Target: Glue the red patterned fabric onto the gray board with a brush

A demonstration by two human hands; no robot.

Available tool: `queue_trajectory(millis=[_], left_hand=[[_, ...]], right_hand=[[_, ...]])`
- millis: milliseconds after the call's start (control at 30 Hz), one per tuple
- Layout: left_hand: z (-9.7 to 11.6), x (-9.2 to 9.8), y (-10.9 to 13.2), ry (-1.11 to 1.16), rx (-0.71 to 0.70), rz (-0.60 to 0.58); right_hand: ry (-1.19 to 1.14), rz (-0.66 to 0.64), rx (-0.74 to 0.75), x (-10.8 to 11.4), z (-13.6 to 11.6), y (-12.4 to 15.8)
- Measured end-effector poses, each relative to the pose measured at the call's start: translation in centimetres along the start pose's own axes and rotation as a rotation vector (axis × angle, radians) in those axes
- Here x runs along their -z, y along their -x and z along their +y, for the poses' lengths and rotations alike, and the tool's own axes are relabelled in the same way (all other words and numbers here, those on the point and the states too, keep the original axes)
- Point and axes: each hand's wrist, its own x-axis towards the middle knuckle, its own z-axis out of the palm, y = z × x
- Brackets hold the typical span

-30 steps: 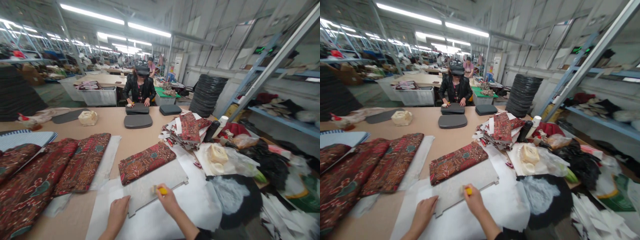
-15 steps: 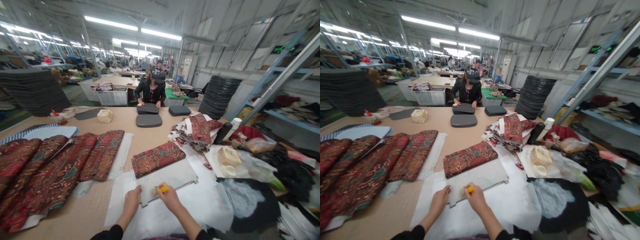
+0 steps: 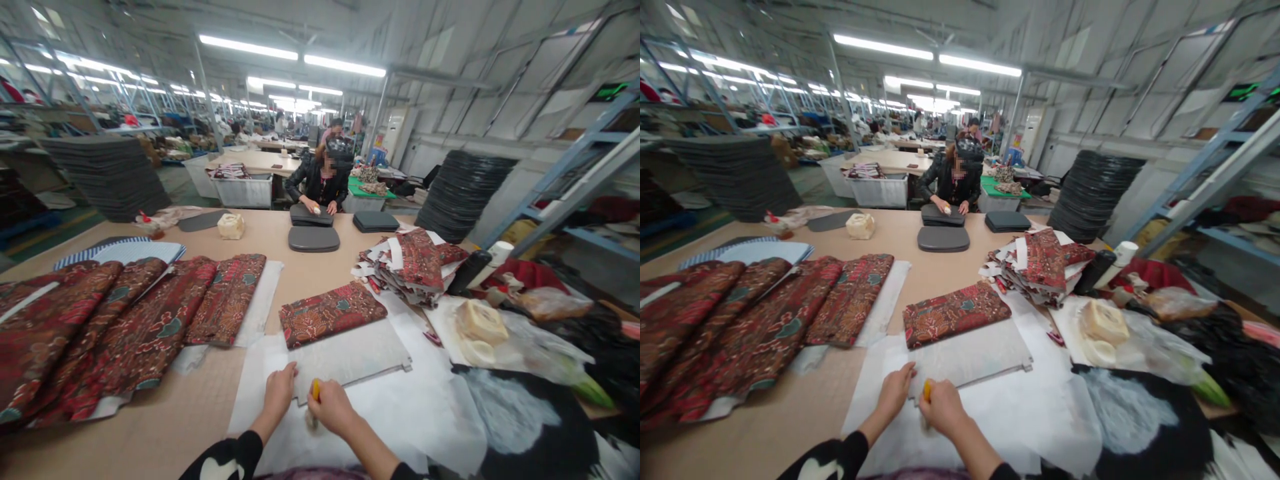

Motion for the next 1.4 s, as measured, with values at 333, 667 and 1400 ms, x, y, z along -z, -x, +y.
queue_trajectory(millis=[333,667,1400], left_hand=[[0.2,-0.3,0.2,-0.04,-0.021,-0.014],[0.1,-0.9,1.6,-0.222,-0.201,-0.012],[1.2,-0.2,2.0,-0.337,-0.192,-0.075]], right_hand=[[-0.177,0.063,0.016,0.3,1.5,-0.7],[-0.209,0.082,-0.013,0.5,3.2,-0.9],[-0.143,-0.019,-0.104,1.6,2.4,-1.3]])
